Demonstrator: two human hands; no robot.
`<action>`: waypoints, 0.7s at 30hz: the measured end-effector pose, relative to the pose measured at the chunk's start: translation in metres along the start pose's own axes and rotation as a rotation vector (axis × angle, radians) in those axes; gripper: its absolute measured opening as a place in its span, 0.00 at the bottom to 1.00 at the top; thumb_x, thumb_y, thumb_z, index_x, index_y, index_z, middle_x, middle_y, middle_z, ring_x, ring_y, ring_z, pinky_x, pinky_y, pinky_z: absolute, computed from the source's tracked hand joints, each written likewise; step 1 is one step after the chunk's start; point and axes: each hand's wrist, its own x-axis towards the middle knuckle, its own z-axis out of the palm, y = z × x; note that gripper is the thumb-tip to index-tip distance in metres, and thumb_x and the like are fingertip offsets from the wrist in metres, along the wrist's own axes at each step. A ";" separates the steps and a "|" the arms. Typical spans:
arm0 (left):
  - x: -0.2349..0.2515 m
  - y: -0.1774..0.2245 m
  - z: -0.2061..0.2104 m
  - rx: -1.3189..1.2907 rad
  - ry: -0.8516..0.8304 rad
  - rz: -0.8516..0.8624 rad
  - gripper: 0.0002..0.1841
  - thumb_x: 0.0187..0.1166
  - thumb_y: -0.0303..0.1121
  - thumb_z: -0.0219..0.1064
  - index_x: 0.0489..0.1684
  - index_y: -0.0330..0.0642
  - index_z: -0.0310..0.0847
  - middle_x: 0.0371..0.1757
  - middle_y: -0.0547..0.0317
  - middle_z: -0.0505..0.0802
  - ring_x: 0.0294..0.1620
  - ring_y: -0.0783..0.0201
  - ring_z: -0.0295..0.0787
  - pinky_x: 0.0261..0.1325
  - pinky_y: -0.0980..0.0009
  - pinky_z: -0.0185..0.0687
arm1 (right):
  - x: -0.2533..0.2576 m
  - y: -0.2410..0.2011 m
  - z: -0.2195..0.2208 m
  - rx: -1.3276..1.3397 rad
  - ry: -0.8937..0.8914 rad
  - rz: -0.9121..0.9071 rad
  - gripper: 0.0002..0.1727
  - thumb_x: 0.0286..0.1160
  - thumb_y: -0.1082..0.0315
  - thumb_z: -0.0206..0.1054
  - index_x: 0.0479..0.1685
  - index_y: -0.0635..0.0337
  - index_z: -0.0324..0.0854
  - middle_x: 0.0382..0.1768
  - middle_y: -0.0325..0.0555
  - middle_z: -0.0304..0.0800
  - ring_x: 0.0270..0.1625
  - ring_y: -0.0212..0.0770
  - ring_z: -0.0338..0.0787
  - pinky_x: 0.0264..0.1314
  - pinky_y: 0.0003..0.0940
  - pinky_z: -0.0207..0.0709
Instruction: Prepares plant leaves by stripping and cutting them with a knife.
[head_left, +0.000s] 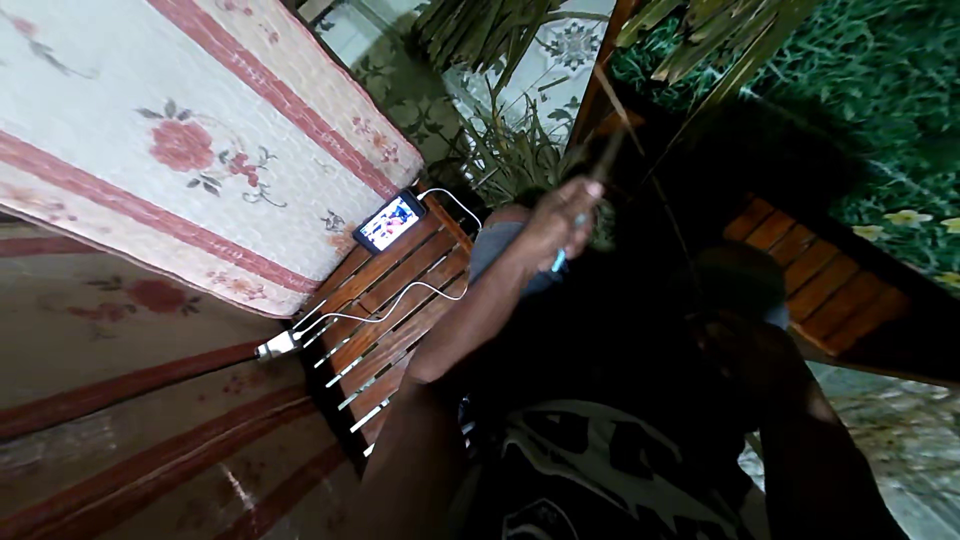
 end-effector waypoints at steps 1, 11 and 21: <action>-0.006 -0.015 0.013 0.097 -0.055 -0.053 0.14 0.92 0.33 0.49 0.69 0.44 0.71 0.16 0.64 0.73 0.10 0.73 0.67 0.14 0.79 0.67 | 0.002 -0.009 0.006 0.004 0.009 0.018 0.15 0.86 0.67 0.51 0.56 0.61 0.83 0.25 0.28 0.79 0.18 0.20 0.71 0.18 0.15 0.67; -0.010 -0.032 0.028 0.114 -0.154 -0.123 0.12 0.94 0.35 0.50 0.50 0.37 0.75 0.13 0.66 0.72 0.09 0.75 0.67 0.13 0.82 0.66 | 0.022 -0.009 0.011 -0.165 -0.202 -0.087 0.19 0.86 0.62 0.49 0.53 0.63 0.84 0.23 0.27 0.81 0.17 0.19 0.72 0.19 0.15 0.68; -0.012 -0.002 -0.016 -0.126 0.124 -0.021 0.20 0.94 0.47 0.47 0.73 0.50 0.75 0.12 0.70 0.66 0.05 0.77 0.58 0.07 0.82 0.58 | 0.002 0.022 -0.022 -0.396 -0.230 -0.140 0.20 0.84 0.61 0.53 0.50 0.66 0.88 0.24 0.35 0.83 0.21 0.22 0.75 0.24 0.21 0.72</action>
